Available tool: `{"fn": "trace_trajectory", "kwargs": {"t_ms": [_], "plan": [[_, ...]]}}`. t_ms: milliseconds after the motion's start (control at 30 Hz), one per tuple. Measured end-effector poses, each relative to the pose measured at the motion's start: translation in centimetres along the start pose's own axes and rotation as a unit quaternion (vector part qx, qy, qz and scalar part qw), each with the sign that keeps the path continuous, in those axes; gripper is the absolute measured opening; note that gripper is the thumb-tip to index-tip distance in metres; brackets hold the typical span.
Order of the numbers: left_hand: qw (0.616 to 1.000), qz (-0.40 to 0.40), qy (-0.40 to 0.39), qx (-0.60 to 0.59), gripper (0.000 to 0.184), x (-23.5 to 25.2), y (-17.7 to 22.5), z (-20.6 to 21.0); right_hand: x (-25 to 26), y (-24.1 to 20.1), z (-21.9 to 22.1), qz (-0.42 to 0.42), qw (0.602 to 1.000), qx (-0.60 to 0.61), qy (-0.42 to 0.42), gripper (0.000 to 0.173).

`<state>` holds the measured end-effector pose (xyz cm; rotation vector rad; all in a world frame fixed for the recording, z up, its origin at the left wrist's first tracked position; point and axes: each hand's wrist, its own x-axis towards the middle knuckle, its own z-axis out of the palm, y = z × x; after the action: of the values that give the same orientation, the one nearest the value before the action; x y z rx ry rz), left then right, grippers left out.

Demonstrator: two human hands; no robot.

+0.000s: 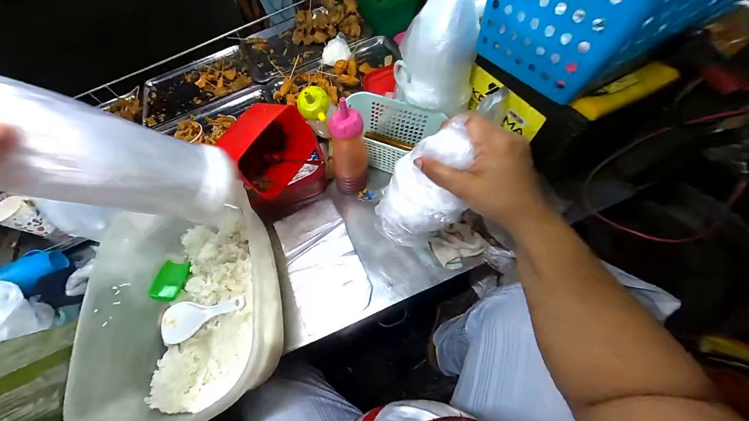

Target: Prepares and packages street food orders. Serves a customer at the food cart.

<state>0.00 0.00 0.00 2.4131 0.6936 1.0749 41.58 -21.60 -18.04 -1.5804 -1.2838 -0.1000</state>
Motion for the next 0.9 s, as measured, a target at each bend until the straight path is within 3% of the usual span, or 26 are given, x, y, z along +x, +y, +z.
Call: {"fn": "trace_trajectory", "kwargs": {"t_ms": [133, 233, 367, 533, 700, 767, 900], "plan": [[0.989, -0.032, -0.128, 0.06, 0.037, 0.8, 8.0, 13.4, -0.1, 0.1, -3.8, 0.004, 1.0, 0.004, 0.015, 0.046], [0.975, -0.023, -0.205, 0.079, 0.043, 1.5, 8.4, 21.3, -0.5, 0.5, -5.1, -0.012, 1.0, 0.002, 0.014, 0.045], [0.964, -0.028, -0.245, 0.097, 0.05, 2.0, 7.0, 28.9, -0.8, 0.9, -4.9, -0.02, 1.0, 0.006, 0.0, 0.042], [0.961, -0.071, -0.237, 0.123, 0.054, 2.5, 6.3, 30.9, -1.2, 1.2, -4.1, -0.035, 0.999, 0.003, -0.015, 0.041], [0.947, -0.029, -0.262, 0.184, 0.101, 2.5, 6.7, 30.1, -1.5, -0.1, -3.9, -0.075, 0.995, 0.028, -0.061, 0.039], [0.945, -0.027, -0.275, 0.176, 0.098, 2.6, 6.9, 29.8, -1.5, -0.5, -3.6, -0.093, 0.992, 0.049, -0.074, 0.038], [0.952, -0.046, -0.276, 0.125, 0.068, 2.6, 5.6, 30.4, -1.6, -1.0, -3.1, -0.074, 0.99, 0.068, -0.103, 0.037]]}}
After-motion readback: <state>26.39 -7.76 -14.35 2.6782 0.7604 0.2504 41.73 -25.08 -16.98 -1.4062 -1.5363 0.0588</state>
